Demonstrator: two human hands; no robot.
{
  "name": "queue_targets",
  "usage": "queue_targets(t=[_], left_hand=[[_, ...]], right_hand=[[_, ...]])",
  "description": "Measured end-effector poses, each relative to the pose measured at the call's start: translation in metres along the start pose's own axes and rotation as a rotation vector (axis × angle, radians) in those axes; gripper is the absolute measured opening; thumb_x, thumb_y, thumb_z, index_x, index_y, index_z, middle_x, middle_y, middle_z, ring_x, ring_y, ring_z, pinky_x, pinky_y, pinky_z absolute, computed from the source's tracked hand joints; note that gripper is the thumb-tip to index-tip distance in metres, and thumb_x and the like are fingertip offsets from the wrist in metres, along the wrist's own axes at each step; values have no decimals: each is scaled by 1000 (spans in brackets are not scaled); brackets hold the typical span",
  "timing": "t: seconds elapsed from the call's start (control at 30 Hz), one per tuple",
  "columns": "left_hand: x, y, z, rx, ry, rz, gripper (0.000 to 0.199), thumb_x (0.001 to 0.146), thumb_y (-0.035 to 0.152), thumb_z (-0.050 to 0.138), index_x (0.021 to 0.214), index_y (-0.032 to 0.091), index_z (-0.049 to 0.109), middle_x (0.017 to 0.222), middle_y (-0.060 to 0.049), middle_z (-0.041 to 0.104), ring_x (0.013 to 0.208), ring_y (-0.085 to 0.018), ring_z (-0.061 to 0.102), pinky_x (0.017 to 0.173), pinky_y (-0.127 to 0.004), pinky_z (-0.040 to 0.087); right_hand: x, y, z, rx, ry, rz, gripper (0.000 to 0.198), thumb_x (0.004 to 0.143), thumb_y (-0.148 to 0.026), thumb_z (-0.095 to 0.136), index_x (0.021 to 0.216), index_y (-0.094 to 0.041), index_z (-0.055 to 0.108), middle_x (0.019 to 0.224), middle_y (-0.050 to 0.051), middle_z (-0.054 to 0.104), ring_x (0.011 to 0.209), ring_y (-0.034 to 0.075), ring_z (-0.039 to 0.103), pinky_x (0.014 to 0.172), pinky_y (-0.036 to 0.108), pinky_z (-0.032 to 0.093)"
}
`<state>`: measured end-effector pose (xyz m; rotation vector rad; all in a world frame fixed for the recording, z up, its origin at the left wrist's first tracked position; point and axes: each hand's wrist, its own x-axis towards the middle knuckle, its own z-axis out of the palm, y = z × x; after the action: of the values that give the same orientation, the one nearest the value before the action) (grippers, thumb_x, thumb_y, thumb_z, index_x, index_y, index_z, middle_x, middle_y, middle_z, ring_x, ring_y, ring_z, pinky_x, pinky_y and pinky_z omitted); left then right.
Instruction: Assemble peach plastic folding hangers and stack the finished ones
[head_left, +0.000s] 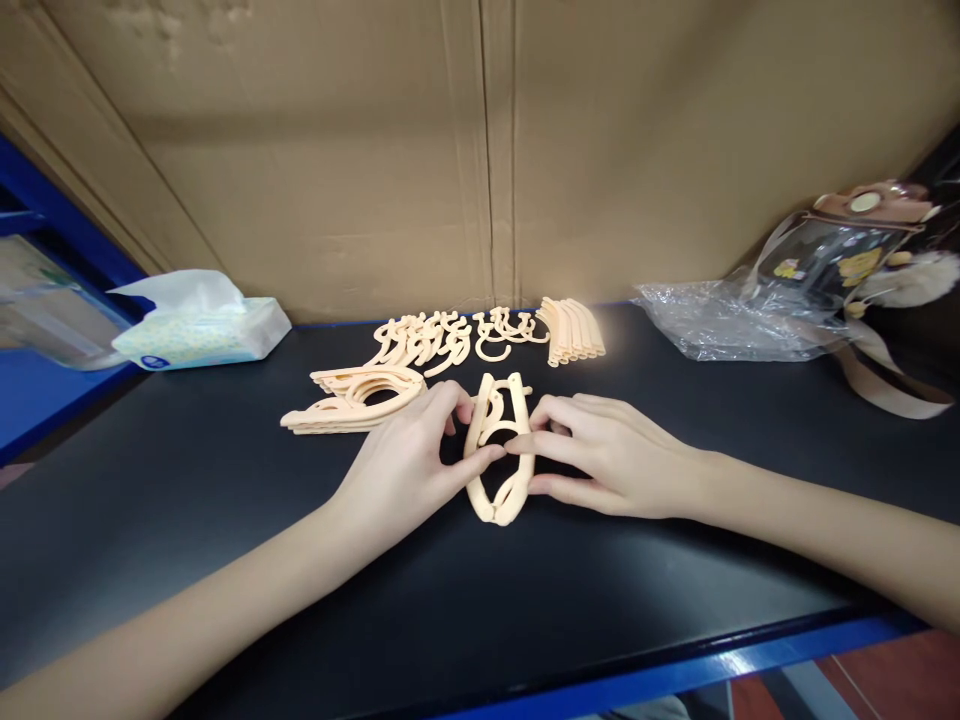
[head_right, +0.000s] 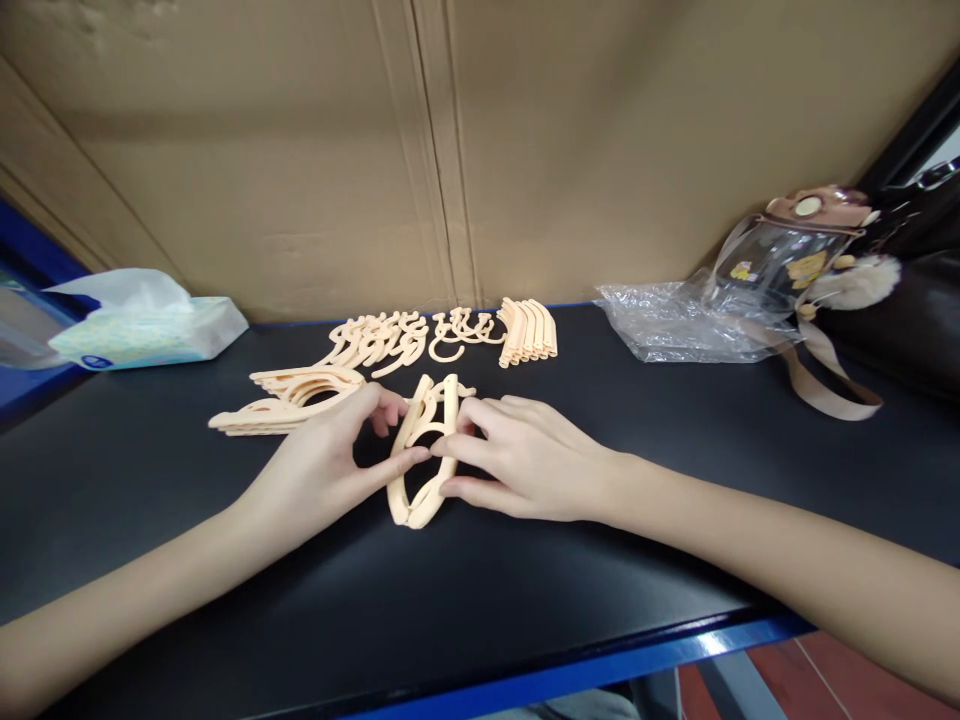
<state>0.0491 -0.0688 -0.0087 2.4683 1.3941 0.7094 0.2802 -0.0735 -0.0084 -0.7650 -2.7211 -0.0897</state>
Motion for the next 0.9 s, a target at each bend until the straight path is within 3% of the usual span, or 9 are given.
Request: queue_targets(t=[0.2,0.37,0.47,0.53,0.6,0.67,0.77,0.9], left_hand=[[1,0,1,-109,-24,28,15,84,28,57,89,21,45,84,2,58,65,-12,51,57,-26,41],[2,-2,1,-111,-28,70,10,84,22,56,89,21,48,85,2,59,69,-13,53,60,-26,42],[3,-2,0,-124,-49,68,9,84,21,57,90,21,50,84,3,60,69,-12,54,60,-24,42],[4,-2,0,-108,-64,61,10,84,22,59,92,21,53,84,3,61,72,-13,55,62,-25,43],[4,-3,0,-83,-64,69,11,84,23,59,94,21,56,85,2,62,75,-14,57,65,-26,45],[4,-4,0,-65,-56,104,10,86,23,58,95,21,58,88,0,64,80,-15,59,70,-28,46],[5,-8,0,-19,-31,207,8,89,21,54,94,19,61,95,-2,66,86,-16,61,77,-29,47],[6,-14,-4,92,-3,335,17,93,20,49,93,18,65,102,-4,68,88,-17,63,78,-30,47]], right_hand=[[2,-4,5,-126,13,-126,30,98,-29,38,109,-17,63,85,5,60,76,16,51,66,29,36],[1,-3,5,-35,99,-190,29,96,-32,42,96,-15,66,71,2,62,66,14,52,63,29,35],[1,7,2,40,204,-66,26,95,-31,45,90,-16,67,68,1,62,63,13,53,62,28,39],[2,18,3,42,214,45,25,96,-25,42,102,-16,65,91,6,67,81,16,59,73,29,45],[2,28,6,52,156,100,30,95,-18,40,119,-17,57,120,8,62,106,18,56,90,33,44],[3,37,9,49,86,100,37,93,-12,39,127,-18,52,131,6,57,116,18,52,99,37,40],[3,41,11,15,24,115,41,88,-5,40,125,-17,53,125,6,61,113,20,54,99,40,40],[2,35,2,-88,-13,198,36,86,-2,42,114,-14,62,101,9,66,95,22,58,87,38,44]])
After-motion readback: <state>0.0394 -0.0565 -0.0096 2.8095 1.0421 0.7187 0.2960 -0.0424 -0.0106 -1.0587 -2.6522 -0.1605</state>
